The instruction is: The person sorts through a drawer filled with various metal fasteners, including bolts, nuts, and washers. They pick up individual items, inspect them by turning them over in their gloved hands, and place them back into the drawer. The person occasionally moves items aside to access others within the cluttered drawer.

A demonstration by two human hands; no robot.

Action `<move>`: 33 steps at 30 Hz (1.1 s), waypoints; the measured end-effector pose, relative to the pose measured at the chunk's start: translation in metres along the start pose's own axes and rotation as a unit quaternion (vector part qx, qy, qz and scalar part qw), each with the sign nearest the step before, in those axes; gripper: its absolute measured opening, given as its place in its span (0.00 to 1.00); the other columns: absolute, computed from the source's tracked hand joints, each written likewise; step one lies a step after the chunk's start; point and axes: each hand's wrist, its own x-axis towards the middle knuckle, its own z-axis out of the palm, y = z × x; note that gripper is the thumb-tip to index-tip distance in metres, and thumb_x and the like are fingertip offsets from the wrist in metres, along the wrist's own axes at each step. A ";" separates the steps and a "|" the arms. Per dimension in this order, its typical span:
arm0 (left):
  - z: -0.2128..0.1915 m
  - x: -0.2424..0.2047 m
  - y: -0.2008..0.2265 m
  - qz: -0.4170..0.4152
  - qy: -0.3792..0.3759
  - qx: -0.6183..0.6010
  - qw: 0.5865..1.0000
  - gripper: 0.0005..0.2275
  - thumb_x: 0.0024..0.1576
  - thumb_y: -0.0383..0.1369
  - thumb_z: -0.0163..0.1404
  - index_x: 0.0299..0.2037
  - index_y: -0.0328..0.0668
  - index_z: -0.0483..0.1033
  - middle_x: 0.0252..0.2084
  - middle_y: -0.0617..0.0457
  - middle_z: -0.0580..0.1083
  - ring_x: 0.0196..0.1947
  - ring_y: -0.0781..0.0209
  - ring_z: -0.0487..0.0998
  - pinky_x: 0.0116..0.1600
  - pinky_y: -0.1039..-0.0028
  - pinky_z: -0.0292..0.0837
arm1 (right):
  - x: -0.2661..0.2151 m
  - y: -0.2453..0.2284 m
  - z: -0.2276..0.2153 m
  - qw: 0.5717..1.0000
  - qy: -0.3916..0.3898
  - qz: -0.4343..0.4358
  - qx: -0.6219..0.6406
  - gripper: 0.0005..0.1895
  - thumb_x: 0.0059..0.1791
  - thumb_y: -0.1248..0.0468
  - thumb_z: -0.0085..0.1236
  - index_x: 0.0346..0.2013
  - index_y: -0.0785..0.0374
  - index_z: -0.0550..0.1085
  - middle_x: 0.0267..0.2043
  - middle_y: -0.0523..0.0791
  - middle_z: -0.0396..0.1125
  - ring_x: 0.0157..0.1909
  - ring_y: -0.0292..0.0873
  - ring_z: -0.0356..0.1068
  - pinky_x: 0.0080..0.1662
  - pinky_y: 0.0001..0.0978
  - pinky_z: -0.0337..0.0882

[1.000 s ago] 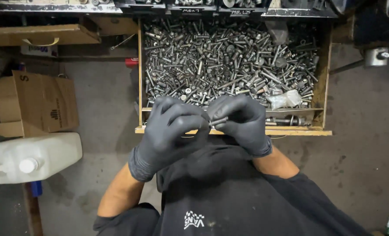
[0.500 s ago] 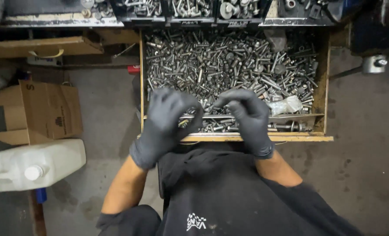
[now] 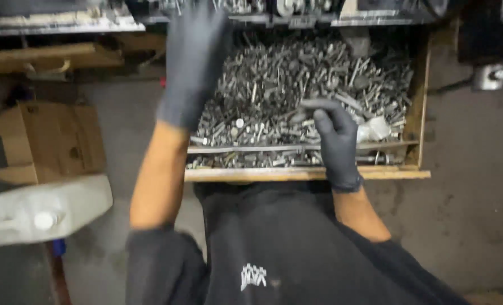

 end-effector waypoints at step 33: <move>0.008 -0.144 0.099 -0.453 -0.051 -0.550 0.700 0.16 0.48 0.25 0.71 0.44 0.39 0.80 0.34 0.51 0.79 0.36 0.66 0.79 0.47 0.74 0.78 | -0.012 0.009 0.024 0.975 -0.157 -0.098 -0.119 0.20 0.47 0.67 0.70 0.53 0.61 0.78 0.48 0.49 0.75 0.52 0.53 0.75 0.55 0.48 0.74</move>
